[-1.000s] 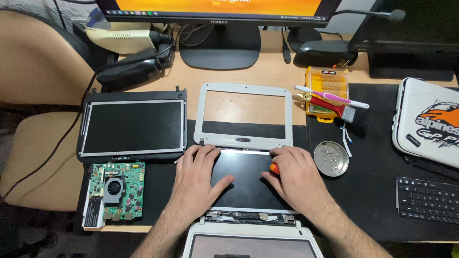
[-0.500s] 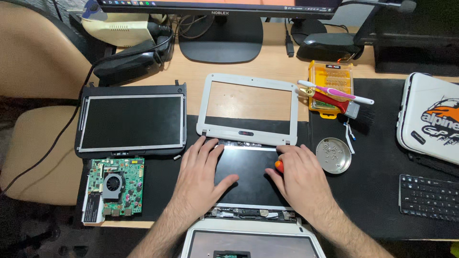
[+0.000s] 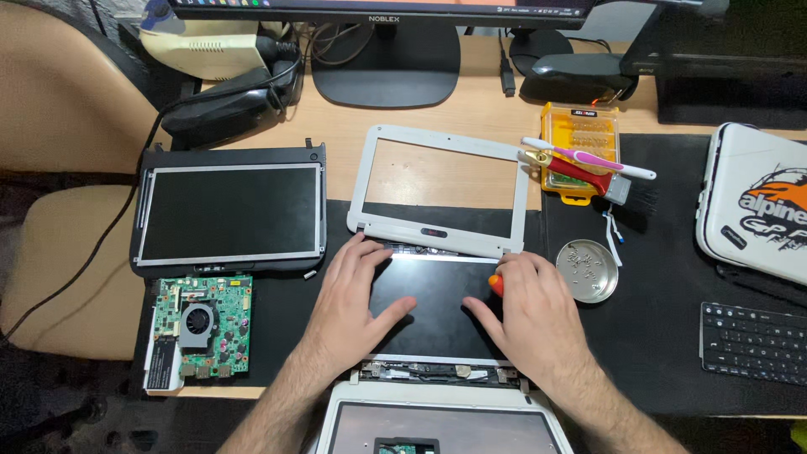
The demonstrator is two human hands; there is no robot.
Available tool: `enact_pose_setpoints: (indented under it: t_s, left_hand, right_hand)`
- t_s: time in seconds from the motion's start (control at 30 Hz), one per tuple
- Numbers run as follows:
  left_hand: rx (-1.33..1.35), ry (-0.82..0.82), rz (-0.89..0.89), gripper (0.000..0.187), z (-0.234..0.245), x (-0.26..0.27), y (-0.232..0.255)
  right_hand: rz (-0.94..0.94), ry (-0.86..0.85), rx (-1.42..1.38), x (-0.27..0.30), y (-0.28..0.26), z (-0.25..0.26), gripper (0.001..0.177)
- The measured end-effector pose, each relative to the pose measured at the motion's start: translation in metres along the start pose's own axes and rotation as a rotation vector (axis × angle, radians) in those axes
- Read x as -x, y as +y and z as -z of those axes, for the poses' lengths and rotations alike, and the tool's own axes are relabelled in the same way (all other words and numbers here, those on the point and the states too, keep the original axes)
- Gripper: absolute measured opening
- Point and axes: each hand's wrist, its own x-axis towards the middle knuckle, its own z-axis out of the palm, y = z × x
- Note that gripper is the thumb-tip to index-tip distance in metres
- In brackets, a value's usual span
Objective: The person uses a screwdriver to remove screws from the bezel of a white laptop screen. They then lift the bezel off the screen and place it on the desk. The person continues to use the screwdriver on the exposed screen assembly.
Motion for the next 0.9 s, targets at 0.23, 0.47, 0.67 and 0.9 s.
enact_pose_setpoints:
  t_s: [0.23, 0.47, 0.67, 0.9]
  left_hand:
    - [0.088, 0.065, 0.014, 0.071, -0.001, 0.001, -0.003]
    - [0.023, -0.086, 0.057, 0.088, 0.008, -0.009, 0.003]
    - [-0.052, -0.185, 0.105, 0.097, 0.013, -0.016, 0.01]
    - [-0.033, -0.197, 0.11, 0.101, 0.017, -0.016, 0.015]
  right_hand:
    - [-0.11, -0.076, -0.336, -0.003, 0.005, 0.008, 0.065]
    - [-0.03, -0.043, -0.337, -0.014, 0.004, 0.002, 0.056]
    - [0.0, -0.116, -0.267, -0.027, 0.003, 0.004, 0.062]
    - [-0.022, -0.217, -0.315, -0.044, -0.013, 0.03, 0.067]
